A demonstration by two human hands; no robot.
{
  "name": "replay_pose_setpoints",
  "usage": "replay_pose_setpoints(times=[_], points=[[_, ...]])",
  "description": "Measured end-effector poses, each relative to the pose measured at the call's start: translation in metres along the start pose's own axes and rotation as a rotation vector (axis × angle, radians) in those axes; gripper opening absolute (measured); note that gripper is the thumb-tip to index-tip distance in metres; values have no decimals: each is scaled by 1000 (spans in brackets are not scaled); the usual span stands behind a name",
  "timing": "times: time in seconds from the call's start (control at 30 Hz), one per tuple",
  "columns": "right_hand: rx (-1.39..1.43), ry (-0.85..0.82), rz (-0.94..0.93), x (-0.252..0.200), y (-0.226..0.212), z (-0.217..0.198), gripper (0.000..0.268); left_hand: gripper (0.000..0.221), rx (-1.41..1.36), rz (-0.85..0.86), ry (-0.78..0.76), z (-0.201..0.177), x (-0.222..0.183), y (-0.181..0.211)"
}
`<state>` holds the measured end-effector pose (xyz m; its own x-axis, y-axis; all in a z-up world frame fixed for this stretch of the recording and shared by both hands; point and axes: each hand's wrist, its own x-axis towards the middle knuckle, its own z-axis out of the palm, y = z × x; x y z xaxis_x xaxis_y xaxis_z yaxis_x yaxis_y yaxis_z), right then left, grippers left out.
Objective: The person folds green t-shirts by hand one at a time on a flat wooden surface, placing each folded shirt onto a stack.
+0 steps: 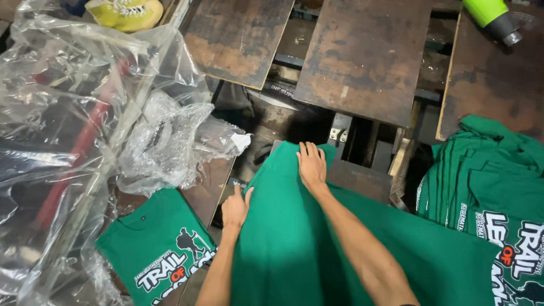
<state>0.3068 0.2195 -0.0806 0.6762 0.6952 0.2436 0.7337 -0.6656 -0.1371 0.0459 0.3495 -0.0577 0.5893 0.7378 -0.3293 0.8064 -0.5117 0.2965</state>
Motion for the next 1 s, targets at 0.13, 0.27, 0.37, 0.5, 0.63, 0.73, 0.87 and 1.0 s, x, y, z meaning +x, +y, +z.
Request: replay_pose_setpoints(times=[0.13,0.27,0.37,0.5,0.63,0.73,0.87,1.0], points=[[72,31,-57,-38,-43,-71,39,78,-93,-111,-48,-8,-11,-3],[170,-89,-74,-123,-107,-134,48,77,-319,-249,-281,21,-35,-39],[130,-125,-82,-201,-145,-148,61,78,-305,-223,-277,8,-74,-36],[14,-143,-177,-272,-162,-133,84,53,-355,-24,16,6,-105,-35],[146,-189,-117,-269,-157,-153,76,47,-284,-16,83,30,-93,-50],[198,-124,-76,-276,-144,-175,70,49,-184,7,156,38,-91,-47],[290,-100,118,-325,-107,-188,58,56,-112,114,415,11,-133,-20],[219,30,357,-393,-49,-203,54,32,-285,569,474,14,-198,-2]])
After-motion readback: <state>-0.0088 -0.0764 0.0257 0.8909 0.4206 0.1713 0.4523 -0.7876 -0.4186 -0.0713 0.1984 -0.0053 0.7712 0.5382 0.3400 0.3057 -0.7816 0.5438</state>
